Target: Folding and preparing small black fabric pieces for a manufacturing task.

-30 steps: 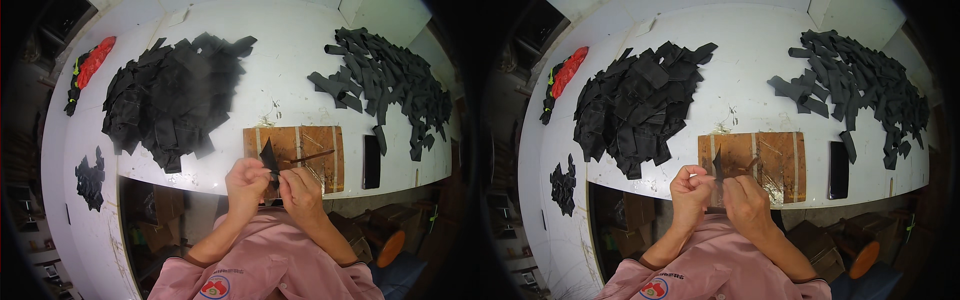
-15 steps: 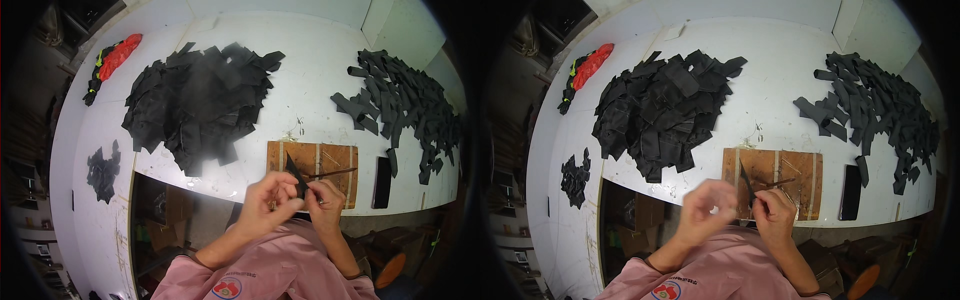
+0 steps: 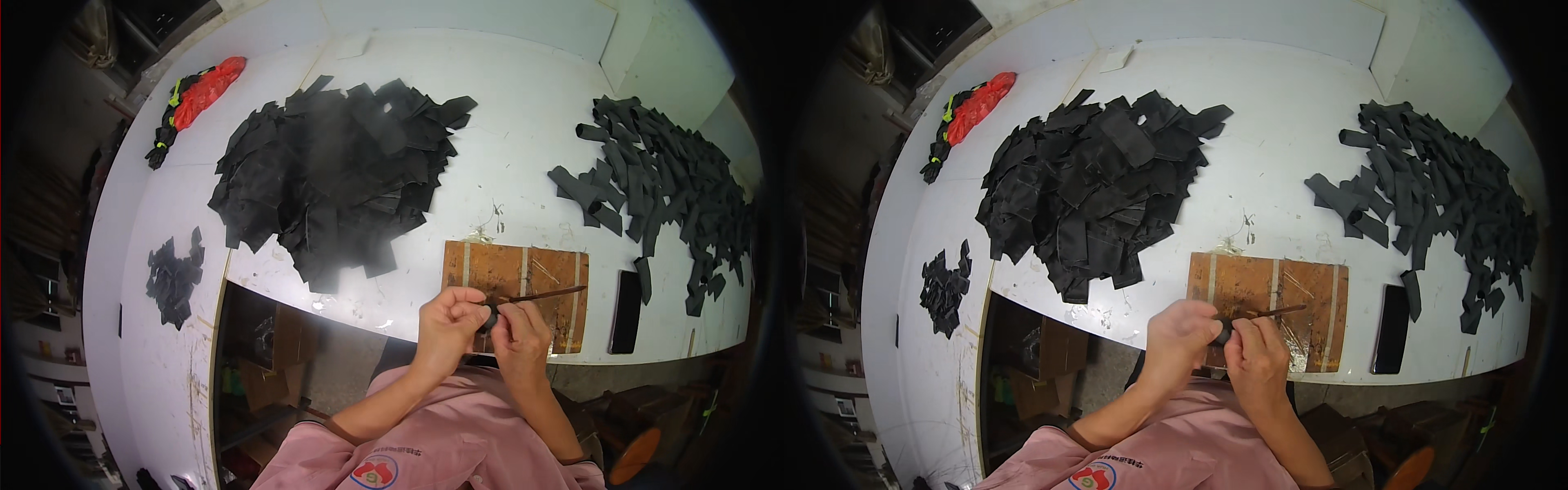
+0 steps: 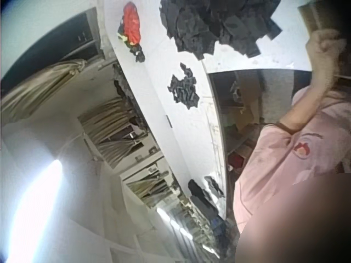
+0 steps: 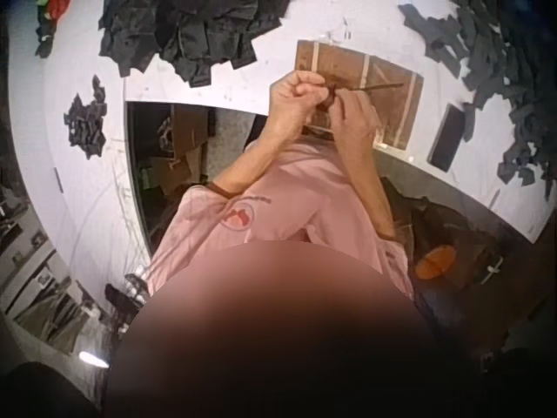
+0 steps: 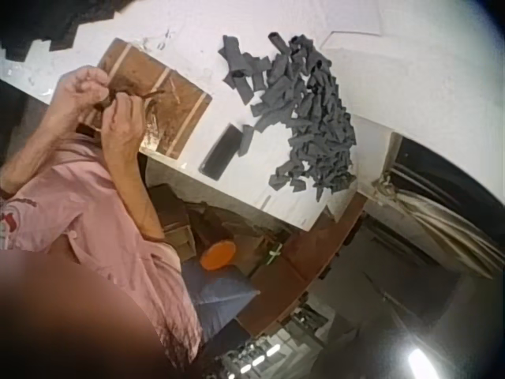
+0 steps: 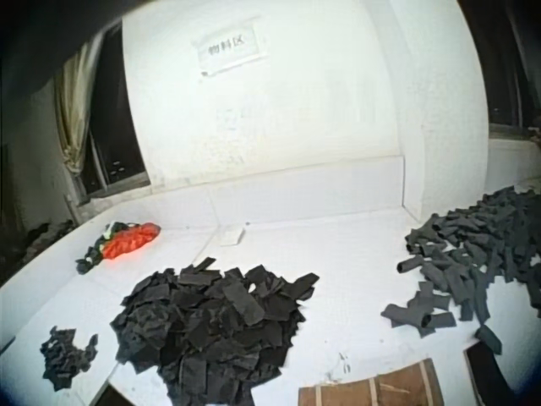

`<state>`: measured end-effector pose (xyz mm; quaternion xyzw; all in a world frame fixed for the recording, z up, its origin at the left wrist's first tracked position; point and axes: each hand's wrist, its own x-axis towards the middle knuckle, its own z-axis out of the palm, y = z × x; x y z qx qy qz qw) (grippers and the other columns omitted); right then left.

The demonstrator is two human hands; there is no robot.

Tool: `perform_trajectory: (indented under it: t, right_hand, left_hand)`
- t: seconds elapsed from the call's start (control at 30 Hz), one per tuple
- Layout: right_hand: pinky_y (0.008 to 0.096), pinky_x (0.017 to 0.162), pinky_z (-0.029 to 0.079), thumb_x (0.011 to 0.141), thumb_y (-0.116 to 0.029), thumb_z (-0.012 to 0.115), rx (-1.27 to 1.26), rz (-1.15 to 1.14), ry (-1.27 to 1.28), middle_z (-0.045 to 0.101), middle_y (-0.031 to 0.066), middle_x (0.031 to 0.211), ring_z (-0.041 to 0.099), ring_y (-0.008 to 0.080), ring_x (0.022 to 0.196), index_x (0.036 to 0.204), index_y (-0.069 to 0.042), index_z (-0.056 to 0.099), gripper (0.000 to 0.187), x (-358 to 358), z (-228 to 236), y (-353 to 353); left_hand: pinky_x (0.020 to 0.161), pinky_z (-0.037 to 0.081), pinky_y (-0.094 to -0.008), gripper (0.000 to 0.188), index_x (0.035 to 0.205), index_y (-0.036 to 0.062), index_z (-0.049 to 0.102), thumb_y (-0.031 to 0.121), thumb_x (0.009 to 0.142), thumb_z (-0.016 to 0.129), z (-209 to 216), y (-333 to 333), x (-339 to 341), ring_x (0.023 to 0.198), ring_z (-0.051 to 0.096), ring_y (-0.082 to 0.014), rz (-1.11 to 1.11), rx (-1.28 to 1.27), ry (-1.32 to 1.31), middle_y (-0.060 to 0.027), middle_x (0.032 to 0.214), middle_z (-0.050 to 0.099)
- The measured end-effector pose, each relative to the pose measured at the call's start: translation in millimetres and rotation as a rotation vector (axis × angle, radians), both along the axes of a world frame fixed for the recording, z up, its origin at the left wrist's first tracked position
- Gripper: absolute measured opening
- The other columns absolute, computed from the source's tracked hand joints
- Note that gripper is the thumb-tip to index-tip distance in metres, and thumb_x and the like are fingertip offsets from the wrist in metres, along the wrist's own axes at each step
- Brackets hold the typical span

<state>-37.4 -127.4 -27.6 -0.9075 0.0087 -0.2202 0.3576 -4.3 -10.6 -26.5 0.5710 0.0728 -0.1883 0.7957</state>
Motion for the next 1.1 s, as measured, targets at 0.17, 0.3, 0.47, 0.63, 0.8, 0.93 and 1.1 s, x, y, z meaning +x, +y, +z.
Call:
perform_trajectory:
  t: [0.17, 0.3, 0.47, 0.63, 0.8, 0.93, 1.1]
  right_hand:
    - [0.0247, 0.051, 0.039, 0.072, 0.005, 0.056, 0.811, 0.058, 0.232, 0.052, 0.0045, 0.069, 0.048, 0.0136, 0.056, 0.078, 0.004, 0.057, 0.007, -3.1, 2.9, -15.2]
    - [0.0203, 0.048, 0.034, 0.074, 0.003, 0.059, 1.641, 0.08, 0.468, 0.051, 0.0023, 0.07, 0.042, 0.0082, 0.053, 0.078, 0.002, 0.06, 0.004, -10.6, 0.4, -17.8]
    - [0.0193, 0.048, 0.034, 0.079, -0.005, 0.056, 1.844, 0.083, 0.507, 0.051, 0.0026, 0.069, 0.043, 0.0078, 0.057, 0.082, 0.0, 0.055, 0.005, -7.6, 1.4, -16.8]
    - [0.0192, 0.05, 0.036, 0.085, -0.012, 0.053, 1.513, 0.122, 0.423, 0.05, -0.0003, 0.071, 0.045, 0.0064, 0.06, 0.078, -0.005, 0.052, 0.01, -11.6, -2.4, -15.8]
    - [0.0214, 0.066, 0.04, 0.083, -0.014, 0.057, 1.591, 0.084, 0.346, 0.05, 0.0005, 0.077, 0.048, 0.0082, 0.069, 0.076, -0.005, 0.052, 0.012, -11.7, -10.2, -22.8]
    - [0.0289, 0.075, 0.041, 0.081, -0.019, 0.06, 1.493, 0.342, 0.068, 0.048, 0.0082, 0.09, 0.05, 0.0175, 0.083, 0.073, -0.003, 0.051, 0.02, -16.1, 9.6, -19.0]
    - [0.0283, 0.073, 0.042, 0.081, -0.014, 0.058, 0.992, 0.223, -0.171, 0.051, 0.0097, 0.085, 0.052, 0.0175, 0.078, 0.073, 0.0, 0.05, 0.019, -15.9, 27.2, -39.5]
  left_hand:
    - [0.037, 0.026, -0.0147, 0.022, 0.098, 0.0004, 0.051, -0.006, 0.077, 0.053, 9.8, 10.8, 13.3, 0.045, 0.038, -0.0004, -0.342, -0.609, 0.398, -0.0032, 0.073, 0.058]
    - [0.045, 0.036, -0.0152, 0.024, 0.096, -0.0012, 0.052, -0.008, 0.072, 0.053, -6.3, -0.6, -1.1, 0.058, 0.051, -0.0056, -0.206, -0.181, 0.015, -0.0038, 0.077, 0.057]
    - [0.048, 0.042, -0.0184, 0.015, 0.09, -0.0045, 0.053, -0.007, 0.076, 0.049, 5.6, -23.5, -7.4, 0.055, 0.054, -0.0078, -0.055, 0.1, -0.101, -0.0063, 0.077, 0.058]
    - [0.039, 0.04, -0.0193, 0.011, 0.086, -0.0025, 0.054, -0.003, 0.077, 0.049, -12.5, -22.4, -3.7, 0.045, 0.05, -0.0078, 0.064, 0.356, -0.496, -0.0062, 0.07, 0.056]
    - [0.032, 0.026, -0.0163, 0.031, 0.103, 0.002, 0.049, -0.006, 0.074, 0.048, 4.8, -4.8, 2.7, 0.036, 0.035, -0.0023, -0.325, -0.479, 0.261, -0.002, 0.065, 0.053]
    - [0.035, 0.027, -0.0162, 0.034, 0.108, 0.0021, 0.049, -0.007, 0.075, 0.047, 41.9, 2.3, 2.1, 0.038, 0.033, -0.0016, -0.691, -0.905, 0.455, 0.0013, 0.065, 0.049]
    - [0.049, 0.035, -0.0188, 0.026, 0.102, -0.0007, 0.054, -0.005, 0.077, 0.052, 43.8, -22.1, -14.3, 0.053, 0.045, -0.005, -0.396, 0.12, -0.524, -0.0029, 0.075, 0.055]
